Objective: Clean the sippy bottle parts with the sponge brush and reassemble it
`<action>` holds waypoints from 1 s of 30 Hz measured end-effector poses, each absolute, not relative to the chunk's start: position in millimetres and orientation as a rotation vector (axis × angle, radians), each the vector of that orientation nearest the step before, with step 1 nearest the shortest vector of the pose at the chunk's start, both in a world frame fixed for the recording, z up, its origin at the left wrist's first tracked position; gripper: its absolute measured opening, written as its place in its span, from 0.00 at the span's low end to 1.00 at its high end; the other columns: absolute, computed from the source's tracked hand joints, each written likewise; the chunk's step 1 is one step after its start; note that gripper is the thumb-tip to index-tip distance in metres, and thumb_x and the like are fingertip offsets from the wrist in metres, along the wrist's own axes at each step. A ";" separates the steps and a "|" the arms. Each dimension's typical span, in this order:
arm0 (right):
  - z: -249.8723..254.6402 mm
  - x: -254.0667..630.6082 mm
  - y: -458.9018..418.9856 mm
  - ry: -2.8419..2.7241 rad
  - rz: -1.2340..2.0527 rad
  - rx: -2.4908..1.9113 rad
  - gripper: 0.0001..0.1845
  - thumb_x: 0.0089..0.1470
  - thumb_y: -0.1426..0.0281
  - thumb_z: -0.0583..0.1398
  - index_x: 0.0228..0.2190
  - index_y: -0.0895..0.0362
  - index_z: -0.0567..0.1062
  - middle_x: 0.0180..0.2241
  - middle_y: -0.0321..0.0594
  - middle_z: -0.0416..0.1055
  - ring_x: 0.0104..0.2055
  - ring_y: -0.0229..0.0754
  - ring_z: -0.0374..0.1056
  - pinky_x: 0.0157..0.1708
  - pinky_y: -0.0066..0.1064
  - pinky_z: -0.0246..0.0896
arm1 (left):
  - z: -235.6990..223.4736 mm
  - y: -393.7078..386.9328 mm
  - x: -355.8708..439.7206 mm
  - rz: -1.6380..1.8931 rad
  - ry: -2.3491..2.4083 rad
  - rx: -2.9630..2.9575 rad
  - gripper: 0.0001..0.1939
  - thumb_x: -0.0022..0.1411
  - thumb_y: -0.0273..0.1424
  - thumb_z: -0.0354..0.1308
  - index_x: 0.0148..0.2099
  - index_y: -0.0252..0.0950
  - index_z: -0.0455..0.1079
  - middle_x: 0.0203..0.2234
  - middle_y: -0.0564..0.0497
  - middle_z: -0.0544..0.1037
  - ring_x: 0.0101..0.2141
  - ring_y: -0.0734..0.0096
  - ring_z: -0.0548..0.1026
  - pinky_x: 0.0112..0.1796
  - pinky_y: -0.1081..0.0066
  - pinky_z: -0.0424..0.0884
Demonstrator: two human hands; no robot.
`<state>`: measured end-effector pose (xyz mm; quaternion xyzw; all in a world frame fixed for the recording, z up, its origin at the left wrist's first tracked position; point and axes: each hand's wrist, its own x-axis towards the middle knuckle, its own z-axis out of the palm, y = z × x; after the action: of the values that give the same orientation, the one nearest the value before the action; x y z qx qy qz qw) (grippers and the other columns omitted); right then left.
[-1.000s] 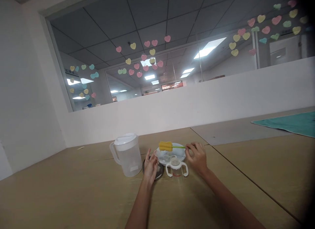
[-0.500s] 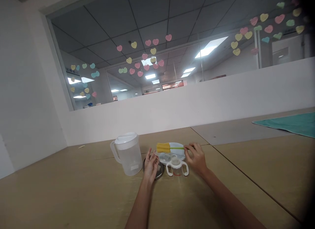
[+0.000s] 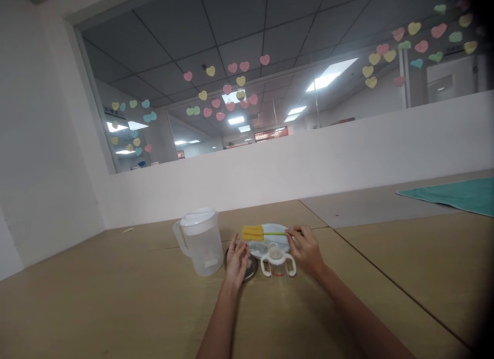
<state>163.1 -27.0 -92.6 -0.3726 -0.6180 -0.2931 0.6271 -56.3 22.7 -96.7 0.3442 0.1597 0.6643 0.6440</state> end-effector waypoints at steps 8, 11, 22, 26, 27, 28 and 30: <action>-92.4 163.5 -26.2 -1.392 -0.740 -0.877 0.08 0.55 0.73 0.55 0.35 0.57 0.74 0.31 0.43 0.65 0.35 0.42 0.62 0.36 0.35 0.61 | -97.0 22.6 -56.5 1.516 0.385 0.764 0.31 0.51 0.16 0.58 0.56 0.39 0.60 0.27 0.54 0.74 0.27 0.81 0.73 0.34 0.79 0.71; -92.0 163.1 -26.7 -1.397 -0.755 -0.873 0.08 0.54 0.74 0.55 0.35 0.57 0.74 0.31 0.43 0.65 0.35 0.41 0.61 0.35 0.35 0.61 | -96.6 22.5 -56.2 1.515 0.373 0.763 0.30 0.51 0.16 0.57 0.56 0.39 0.60 0.28 0.53 0.74 0.28 0.80 0.74 0.34 0.79 0.71; -90.4 162.2 -28.3 -1.384 -0.825 -0.841 0.09 0.54 0.74 0.56 0.37 0.57 0.74 0.32 0.44 0.66 0.34 0.41 0.62 0.35 0.35 0.62 | -96.5 23.2 -57.0 1.517 0.379 0.767 0.28 0.52 0.16 0.57 0.55 0.39 0.60 0.31 0.52 0.76 0.29 0.81 0.74 0.34 0.80 0.72; -90.4 160.5 -28.7 -1.400 -0.780 -0.837 0.09 0.55 0.74 0.55 0.37 0.56 0.74 0.31 0.44 0.67 0.34 0.42 0.62 0.34 0.35 0.62 | -96.0 23.0 -57.4 1.516 0.369 0.770 0.30 0.51 0.17 0.58 0.56 0.39 0.60 0.29 0.53 0.76 0.27 0.81 0.74 0.34 0.79 0.72; -90.5 160.4 -28.7 -1.396 -0.776 -0.836 0.09 0.55 0.74 0.55 0.37 0.56 0.74 0.31 0.44 0.67 0.34 0.42 0.63 0.34 0.36 0.62 | -95.8 22.9 -57.3 1.514 0.369 0.768 0.30 0.51 0.17 0.58 0.56 0.39 0.60 0.29 0.53 0.76 0.27 0.81 0.74 0.34 0.79 0.72; -90.5 160.4 -28.6 -1.390 -0.774 -0.834 0.09 0.55 0.73 0.55 0.37 0.56 0.74 0.31 0.44 0.67 0.34 0.42 0.63 0.34 0.36 0.63 | -95.6 22.6 -57.2 1.513 0.368 0.764 0.30 0.51 0.17 0.58 0.56 0.39 0.60 0.30 0.52 0.76 0.28 0.81 0.74 0.34 0.79 0.72; -90.5 160.8 -28.7 -1.387 -0.776 -0.829 0.10 0.55 0.73 0.55 0.37 0.56 0.74 0.31 0.44 0.67 0.34 0.42 0.63 0.34 0.36 0.63 | -94.8 21.9 -56.8 1.514 0.367 0.750 0.29 0.52 0.17 0.57 0.55 0.39 0.60 0.32 0.51 0.76 0.29 0.81 0.74 0.34 0.79 0.72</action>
<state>160.8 -28.7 -90.5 -0.3613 -0.6044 -0.3383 0.6243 -56.8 21.9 -94.8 0.3301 0.1614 0.6663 0.6489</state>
